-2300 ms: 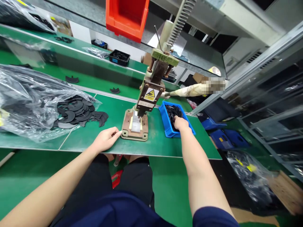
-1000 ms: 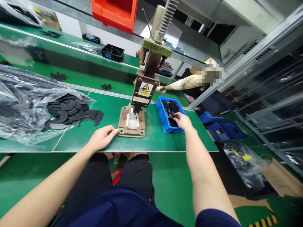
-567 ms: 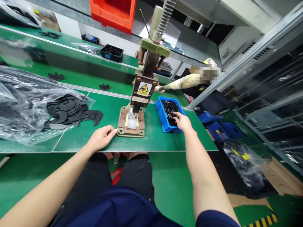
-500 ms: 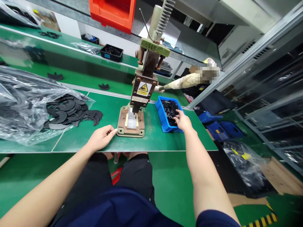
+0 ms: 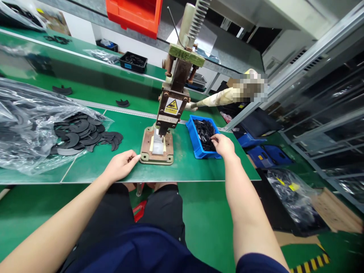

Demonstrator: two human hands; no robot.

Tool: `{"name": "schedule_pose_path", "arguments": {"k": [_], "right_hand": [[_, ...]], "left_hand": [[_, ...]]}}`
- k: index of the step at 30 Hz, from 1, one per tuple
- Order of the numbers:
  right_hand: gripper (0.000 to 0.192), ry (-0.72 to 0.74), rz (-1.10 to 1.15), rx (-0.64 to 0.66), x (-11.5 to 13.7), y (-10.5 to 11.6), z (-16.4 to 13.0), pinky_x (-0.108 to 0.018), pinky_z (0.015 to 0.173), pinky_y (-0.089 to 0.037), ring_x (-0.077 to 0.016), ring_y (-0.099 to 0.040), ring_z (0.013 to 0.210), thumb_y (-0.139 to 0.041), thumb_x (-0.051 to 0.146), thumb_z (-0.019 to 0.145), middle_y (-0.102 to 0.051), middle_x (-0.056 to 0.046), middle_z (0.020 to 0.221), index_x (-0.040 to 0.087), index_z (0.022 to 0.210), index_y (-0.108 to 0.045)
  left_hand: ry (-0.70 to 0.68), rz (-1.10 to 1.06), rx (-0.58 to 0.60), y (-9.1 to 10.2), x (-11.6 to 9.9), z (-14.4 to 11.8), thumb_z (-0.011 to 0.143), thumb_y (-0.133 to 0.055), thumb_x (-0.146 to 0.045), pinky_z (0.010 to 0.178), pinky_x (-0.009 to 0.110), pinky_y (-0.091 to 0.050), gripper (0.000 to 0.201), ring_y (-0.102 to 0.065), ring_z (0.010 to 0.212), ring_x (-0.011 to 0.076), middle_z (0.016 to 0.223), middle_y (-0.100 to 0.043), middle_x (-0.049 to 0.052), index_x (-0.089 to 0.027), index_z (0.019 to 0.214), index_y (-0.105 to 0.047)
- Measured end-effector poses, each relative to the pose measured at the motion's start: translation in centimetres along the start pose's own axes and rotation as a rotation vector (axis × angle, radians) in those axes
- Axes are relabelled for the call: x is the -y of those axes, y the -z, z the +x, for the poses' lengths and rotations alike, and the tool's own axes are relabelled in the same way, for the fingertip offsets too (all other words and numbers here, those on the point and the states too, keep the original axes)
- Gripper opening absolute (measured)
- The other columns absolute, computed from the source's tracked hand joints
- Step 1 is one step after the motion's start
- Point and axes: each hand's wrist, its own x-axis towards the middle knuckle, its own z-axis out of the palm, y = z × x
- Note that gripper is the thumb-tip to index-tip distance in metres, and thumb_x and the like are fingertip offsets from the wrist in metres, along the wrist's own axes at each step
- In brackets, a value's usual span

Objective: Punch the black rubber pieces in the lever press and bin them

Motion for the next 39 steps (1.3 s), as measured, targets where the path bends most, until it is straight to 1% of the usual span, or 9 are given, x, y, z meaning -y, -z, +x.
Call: {"name": "schedule_pose_path", "arguments": {"k": [5,9,14,19,25,29,33,36,39], "right_hand": [[0.031,0.069,0.294,-0.177,2.8,0.3,-2.1,-0.039,0.106,-0.058,-0.0208,-0.070,0.107,-0.055,0.038,0.099,-0.076,-0.010,0.123,0.021,0.120,-0.070],[0.035,0.161,0.569,-0.243,6.9,-2.1,-7.2,-0.039,0.092,-0.064,-0.0195,-0.073,0.098,-0.055,0.048,0.101,-0.076,-0.009,0.117,0.023,0.122,-0.067],[0.018,0.305,0.865,-0.186,12.6,-6.4,-14.8,-0.042,0.096,-0.065,-0.0207,-0.075,0.105,-0.069,0.042,0.096,-0.078,-0.005,0.112,0.028,0.107,-0.074],[0.012,0.364,1.058,-0.102,15.9,-9.3,-18.7,-0.045,0.097,-0.065,-0.0217,-0.076,0.103,-0.072,0.032,0.095,-0.079,-0.004,0.103,0.032,0.106,-0.077],[0.017,0.396,1.128,-0.043,17.0,-11.0,-19.8,-0.044,0.096,-0.065,-0.0207,-0.076,0.103,-0.071,0.027,0.095,-0.081,-0.003,0.106,0.032,0.110,-0.077],[0.017,0.416,1.121,-0.012,17.2,-11.4,-20.2,-0.042,0.093,-0.066,-0.0205,-0.076,0.102,-0.070,0.028,0.096,-0.080,-0.004,0.107,0.032,0.111,-0.077],[0.017,0.439,1.090,0.007,17.4,-11.8,-20.5,-0.042,0.092,-0.066,-0.0202,-0.076,0.101,-0.069,0.028,0.096,-0.080,-0.004,0.107,0.031,0.112,-0.076],[0.021,0.447,1.048,0.009,16.9,-11.2,-19.2,-0.042,0.096,-0.064,-0.0204,-0.074,0.106,-0.071,0.029,0.095,-0.078,-0.006,0.114,0.030,0.116,-0.074],[0.038,0.434,1.019,-0.120,15.9,-8.1,-15.2,-0.044,0.104,-0.061,-0.0200,-0.069,0.112,-0.074,0.034,0.093,-0.071,-0.008,0.129,0.029,0.130,-0.068]], "left_hand": [[-0.010,-0.040,-0.027,0.1,0.0,-0.1,0.103,-0.056,-0.061,0.066,0.029,-0.042,0.043,-0.055,0.068,0.0168,0.071,-0.061,-0.002,-0.023,0.083,-0.064],[-0.011,-0.125,-0.112,0.3,-0.4,-0.2,0.101,-0.058,-0.057,0.063,0.029,-0.041,0.041,-0.050,0.064,0.0155,0.067,-0.056,-0.002,-0.023,0.079,-0.061],[0.012,-0.162,-0.188,0.4,-2.5,-1.7,0.100,-0.058,-0.053,0.066,0.030,-0.045,0.035,-0.053,0.068,0.0163,0.071,-0.059,0.001,-0.022,0.082,-0.060],[-0.129,-0.230,-0.087,0.3,-5.8,-4.8,0.101,-0.062,-0.048,0.076,0.035,-0.054,0.027,-0.064,0.081,0.0195,0.090,-0.070,0.006,-0.022,0.097,-0.067],[-0.220,-0.267,-0.004,0.3,-8.0,-6.6,0.100,-0.068,-0.045,0.069,0.035,-0.057,0.026,-0.064,0.077,0.0173,0.100,-0.071,0.009,-0.024,0.116,-0.069],[-0.424,-0.266,-0.050,0.1,-8.4,-6.4,0.098,-0.075,-0.031,0.071,0.032,-0.058,0.026,-0.067,0.079,0.0161,0.102,-0.072,0.008,-0.025,0.123,-0.069],[-0.597,-0.263,-0.070,-0.1,-8.6,-5.5,0.098,-0.073,-0.019,0.075,0.031,-0.060,0.020,-0.073,0.091,0.0180,0.100,-0.077,0.007,-0.025,0.118,-0.072],[-0.588,-0.214,-0.093,0.0,-7.7,-3.7,0.099,-0.073,-0.020,0.076,0.030,-0.060,0.011,-0.073,0.089,0.0171,0.098,-0.079,0.007,-0.024,0.110,-0.075],[-0.468,-0.109,-0.195,0.5,-5.6,-0.1,0.100,-0.073,-0.030,0.071,0.027,-0.057,0.011,-0.070,0.078,0.0143,0.100,-0.079,0.006,-0.022,0.106,-0.078]]}}
